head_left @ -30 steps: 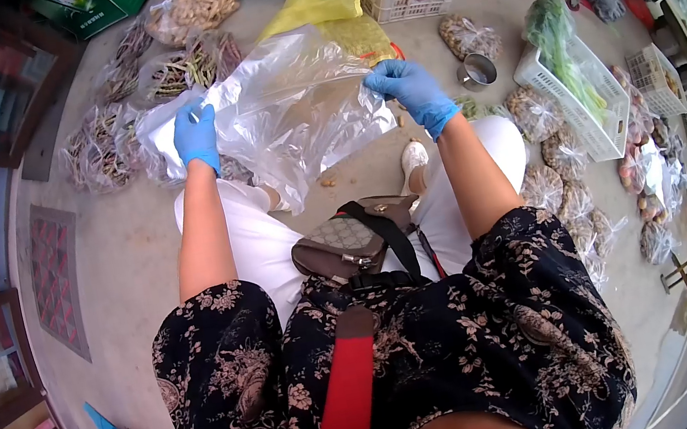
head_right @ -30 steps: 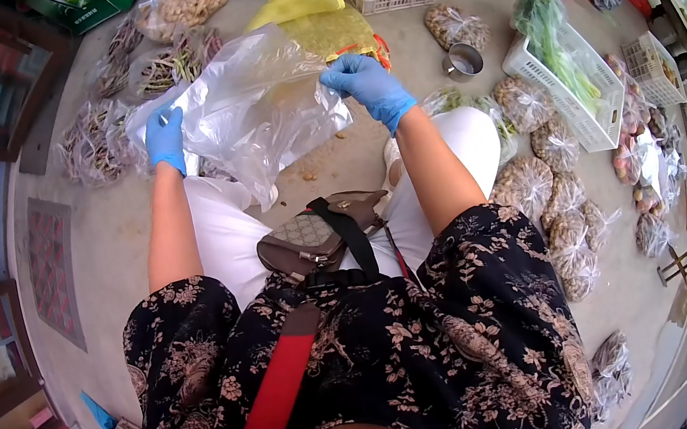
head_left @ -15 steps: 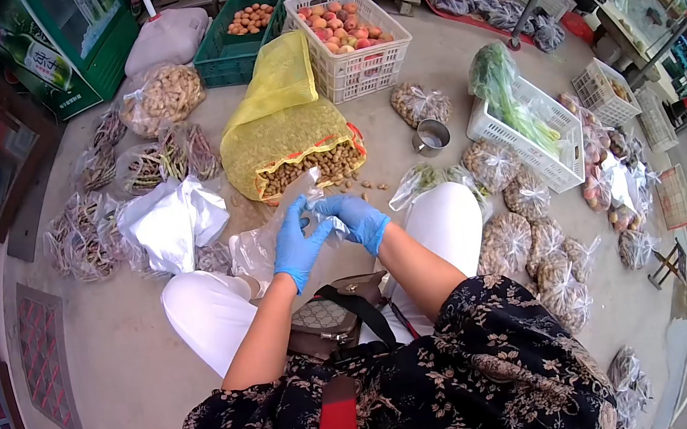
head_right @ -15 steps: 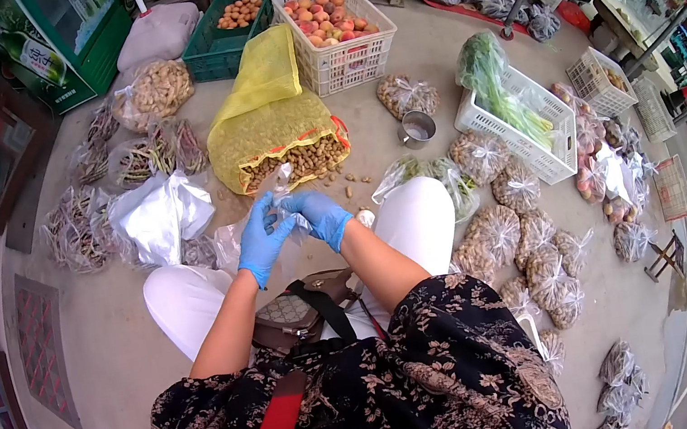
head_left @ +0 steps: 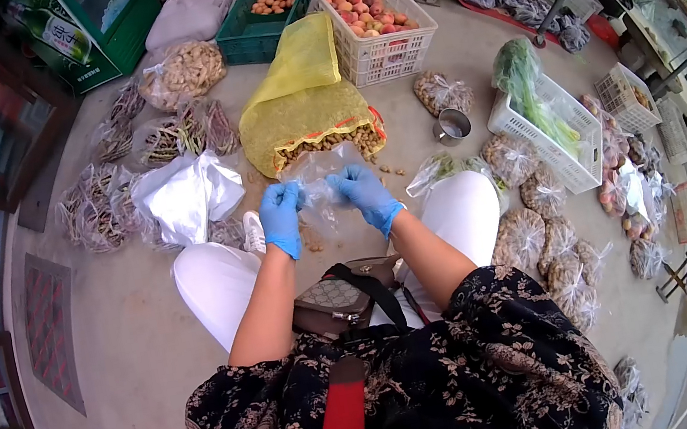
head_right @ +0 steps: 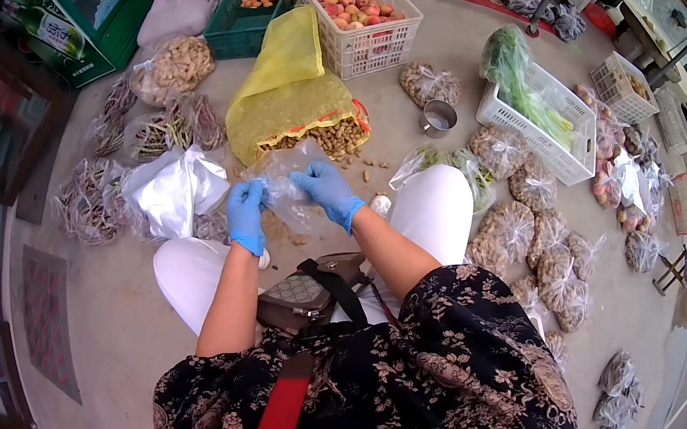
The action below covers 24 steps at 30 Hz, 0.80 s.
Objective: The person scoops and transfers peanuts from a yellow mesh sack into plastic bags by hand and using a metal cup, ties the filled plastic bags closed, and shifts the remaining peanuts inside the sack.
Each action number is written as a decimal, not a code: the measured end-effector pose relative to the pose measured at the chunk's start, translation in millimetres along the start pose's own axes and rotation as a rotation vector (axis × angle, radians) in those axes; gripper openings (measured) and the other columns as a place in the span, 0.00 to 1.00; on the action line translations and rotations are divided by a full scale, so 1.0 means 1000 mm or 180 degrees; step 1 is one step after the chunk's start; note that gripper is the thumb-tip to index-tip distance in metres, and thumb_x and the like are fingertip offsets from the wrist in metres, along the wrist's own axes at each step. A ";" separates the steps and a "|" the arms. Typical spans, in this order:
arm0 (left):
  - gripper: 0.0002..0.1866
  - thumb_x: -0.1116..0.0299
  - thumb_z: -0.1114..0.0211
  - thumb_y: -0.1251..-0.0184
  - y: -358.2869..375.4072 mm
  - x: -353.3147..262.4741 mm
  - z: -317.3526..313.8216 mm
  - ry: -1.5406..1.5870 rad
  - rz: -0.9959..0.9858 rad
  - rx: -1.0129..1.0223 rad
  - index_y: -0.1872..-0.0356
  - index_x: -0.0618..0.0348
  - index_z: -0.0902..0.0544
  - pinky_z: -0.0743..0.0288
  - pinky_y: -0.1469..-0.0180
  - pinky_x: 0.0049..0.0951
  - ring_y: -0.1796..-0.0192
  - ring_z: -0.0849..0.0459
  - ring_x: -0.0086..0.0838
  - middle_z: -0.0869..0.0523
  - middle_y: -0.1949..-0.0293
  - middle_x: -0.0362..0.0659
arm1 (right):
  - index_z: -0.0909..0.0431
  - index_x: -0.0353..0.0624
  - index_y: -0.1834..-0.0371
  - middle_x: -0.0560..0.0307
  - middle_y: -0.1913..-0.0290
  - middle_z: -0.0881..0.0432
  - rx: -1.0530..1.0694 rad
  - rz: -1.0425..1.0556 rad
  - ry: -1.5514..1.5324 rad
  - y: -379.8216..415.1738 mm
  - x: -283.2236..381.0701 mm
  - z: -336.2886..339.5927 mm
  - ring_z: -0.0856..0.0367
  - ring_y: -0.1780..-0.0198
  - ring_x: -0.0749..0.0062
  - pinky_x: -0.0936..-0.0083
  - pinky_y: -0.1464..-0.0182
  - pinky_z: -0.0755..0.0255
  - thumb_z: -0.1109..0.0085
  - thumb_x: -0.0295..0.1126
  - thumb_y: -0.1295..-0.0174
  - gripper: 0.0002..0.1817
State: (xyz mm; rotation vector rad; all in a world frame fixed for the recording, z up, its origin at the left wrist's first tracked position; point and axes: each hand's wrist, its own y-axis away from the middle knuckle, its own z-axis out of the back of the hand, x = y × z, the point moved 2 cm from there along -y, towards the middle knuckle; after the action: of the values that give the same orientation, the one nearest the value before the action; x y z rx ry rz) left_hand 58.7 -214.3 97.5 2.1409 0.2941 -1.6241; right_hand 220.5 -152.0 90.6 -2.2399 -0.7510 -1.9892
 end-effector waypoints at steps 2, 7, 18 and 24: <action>0.05 0.69 0.42 0.35 -0.006 -0.006 0.020 0.0319 -0.0144 -0.0474 0.67 0.59 0.25 0.30 0.66 0.20 0.71 0.26 0.19 0.22 0.72 0.37 | 0.33 0.41 0.81 0.62 0.82 0.29 -0.0527 0.0263 0.0494 0.000 -0.003 0.013 0.27 0.81 0.78 0.79 0.80 0.33 0.38 0.36 0.45 0.16; 0.07 0.69 0.41 0.37 -0.037 -0.017 0.095 -0.0755 -0.1002 -0.1390 0.69 0.63 0.24 0.31 0.65 0.22 0.70 0.29 0.21 0.22 0.73 0.39 | 0.34 0.43 0.79 0.58 0.81 0.29 -0.2018 -0.0172 -0.2583 -0.035 0.013 0.085 0.26 0.80 0.73 0.77 0.78 0.29 0.49 0.27 0.39 0.11; 0.05 0.70 0.46 0.33 -0.026 -0.026 0.091 0.0092 -0.0401 0.0099 0.60 0.57 0.26 0.30 0.62 0.18 0.67 0.27 0.18 0.23 0.68 0.35 | 0.48 0.40 0.32 0.39 0.34 0.43 0.0121 0.1814 0.2407 -0.040 0.004 0.030 0.44 0.33 0.49 0.53 0.35 0.48 0.30 0.57 0.61 0.56; 0.06 0.68 0.45 0.34 -0.020 -0.032 0.090 -0.0213 -0.0388 0.0971 0.63 0.58 0.24 0.31 0.59 0.20 0.63 0.24 0.19 0.20 0.67 0.35 | 0.25 0.52 0.47 0.53 0.37 0.36 0.0658 0.2236 0.3845 -0.021 -0.006 -0.042 0.41 0.36 0.48 0.47 0.37 0.49 0.30 0.52 0.61 0.35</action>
State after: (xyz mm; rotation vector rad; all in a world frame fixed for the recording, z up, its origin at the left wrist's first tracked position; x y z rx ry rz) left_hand -36.2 -234.8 103.8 2.3216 0.1669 -1.9112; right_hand 173.6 -150.2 86.4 -0.6737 0.0066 -2.1454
